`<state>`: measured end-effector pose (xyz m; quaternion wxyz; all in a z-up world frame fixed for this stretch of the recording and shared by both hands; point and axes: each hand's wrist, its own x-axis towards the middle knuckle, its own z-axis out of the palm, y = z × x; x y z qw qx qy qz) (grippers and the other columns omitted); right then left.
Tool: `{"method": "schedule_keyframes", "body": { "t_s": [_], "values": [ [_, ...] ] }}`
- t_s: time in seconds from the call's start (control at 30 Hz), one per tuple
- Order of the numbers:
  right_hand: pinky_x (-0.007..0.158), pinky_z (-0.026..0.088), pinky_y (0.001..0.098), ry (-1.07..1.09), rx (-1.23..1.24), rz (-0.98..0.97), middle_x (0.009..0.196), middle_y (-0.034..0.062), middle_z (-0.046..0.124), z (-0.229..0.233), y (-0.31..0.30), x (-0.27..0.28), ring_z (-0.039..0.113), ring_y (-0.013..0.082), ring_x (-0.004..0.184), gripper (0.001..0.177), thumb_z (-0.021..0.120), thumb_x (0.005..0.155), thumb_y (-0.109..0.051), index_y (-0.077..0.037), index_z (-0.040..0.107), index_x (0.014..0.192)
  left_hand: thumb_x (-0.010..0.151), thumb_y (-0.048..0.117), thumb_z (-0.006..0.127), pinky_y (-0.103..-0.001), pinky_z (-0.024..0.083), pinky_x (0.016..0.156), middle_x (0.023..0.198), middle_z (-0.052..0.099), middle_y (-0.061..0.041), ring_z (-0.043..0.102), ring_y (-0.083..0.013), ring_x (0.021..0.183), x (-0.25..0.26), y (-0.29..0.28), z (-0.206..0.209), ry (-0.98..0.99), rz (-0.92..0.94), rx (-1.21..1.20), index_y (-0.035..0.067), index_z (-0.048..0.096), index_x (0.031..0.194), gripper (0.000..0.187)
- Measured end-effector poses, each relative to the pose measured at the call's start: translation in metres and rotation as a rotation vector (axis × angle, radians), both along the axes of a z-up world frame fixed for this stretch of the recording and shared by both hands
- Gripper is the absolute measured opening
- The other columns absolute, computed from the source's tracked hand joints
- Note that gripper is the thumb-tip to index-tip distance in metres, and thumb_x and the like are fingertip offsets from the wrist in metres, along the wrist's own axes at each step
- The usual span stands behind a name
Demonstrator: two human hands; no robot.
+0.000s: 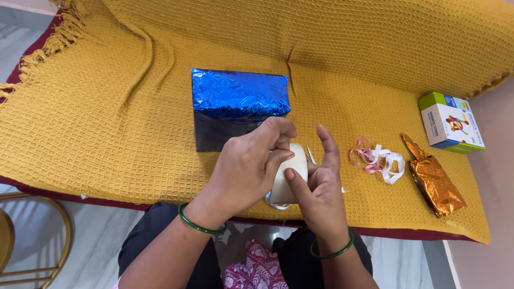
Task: The person wraps a rectangular box with blue metallic paper, folds the edges, and secures the seams with clear tape. They use scissors to cut the tape and smooth the paper to complete the wrapping.
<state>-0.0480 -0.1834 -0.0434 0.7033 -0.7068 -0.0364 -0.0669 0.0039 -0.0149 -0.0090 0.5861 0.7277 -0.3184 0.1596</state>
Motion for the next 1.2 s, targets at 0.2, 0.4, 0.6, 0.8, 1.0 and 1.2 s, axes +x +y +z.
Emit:
{"method": "schedule_keyframes", "body": {
  "t_s": [0.2,0.4,0.6,0.8,1.0,1.2],
  "values": [
    [0.082,0.058,0.0328,0.059,-0.023,0.012,0.099,0.0187,0.075,-0.007,-0.001,0.009,0.074,0.0195,0.091,0.09,0.064,0.096,-0.013,-0.01,0.005,0.163,0.092,0.001,0.07,-0.035,0.061,0.079,0.102,0.073,-0.014,0.077,-0.028,0.097,0.0,-0.003,-0.003,-0.007,-0.007,0.011,0.004,0.057,0.115,0.027],
    [0.088,0.056,0.0331,0.067,0.094,0.098,0.104,0.0175,0.075,-0.016,-0.009,0.012,0.073,0.0192,0.095,0.089,0.065,0.097,-0.018,-0.009,0.006,0.164,0.091,-0.002,0.071,-0.034,0.062,0.079,0.096,0.068,-0.015,0.076,-0.0294,0.094,0.005,-0.003,-0.005,0.05,-0.042,-0.059,0.001,0.052,0.118,0.033],
    [0.087,0.054,0.0356,0.159,0.211,0.184,0.105,0.0141,0.074,-0.028,-0.023,0.015,0.07,0.017,0.093,0.082,0.058,0.102,-0.027,-0.009,0.011,0.166,0.088,-0.005,0.068,-0.034,0.06,0.069,0.09,0.068,-0.013,0.079,-0.0257,0.083,0.017,-0.001,-0.009,0.258,-0.074,-0.007,0.002,0.051,0.117,0.034],
    [0.098,0.051,0.0331,0.202,0.028,0.26,0.106,0.0135,0.075,-0.052,-0.038,0.038,0.07,0.0166,0.103,0.083,0.063,0.098,-0.015,-0.008,0.013,0.163,0.084,-0.005,0.07,-0.04,0.058,0.072,0.086,0.069,-0.016,0.074,-0.0343,0.087,0.028,-0.009,-0.026,0.211,-0.089,0.079,0.003,0.051,0.114,0.036],
    [0.078,0.054,0.0312,0.309,-0.174,0.284,0.096,0.0185,0.073,-0.075,-0.055,0.053,0.068,0.0181,0.088,0.088,0.069,0.092,-0.004,-0.007,0.018,0.163,0.084,0.009,0.075,-0.045,0.053,0.068,0.082,0.074,-0.011,0.073,-0.0345,0.084,0.044,-0.024,-0.055,0.353,-0.032,0.308,0.008,0.053,0.109,0.033],
    [0.075,0.058,0.0284,0.373,-0.348,0.2,0.095,0.0148,0.076,-0.099,-0.06,0.063,0.074,0.0155,0.088,0.087,0.072,0.087,-0.006,-0.004,0.02,0.157,0.083,0.009,0.073,-0.049,0.051,0.066,0.081,0.074,-0.008,0.072,-0.0344,0.083,0.055,-0.043,-0.09,0.226,-0.008,0.465,0.011,0.054,0.107,0.031]
  ]
}}
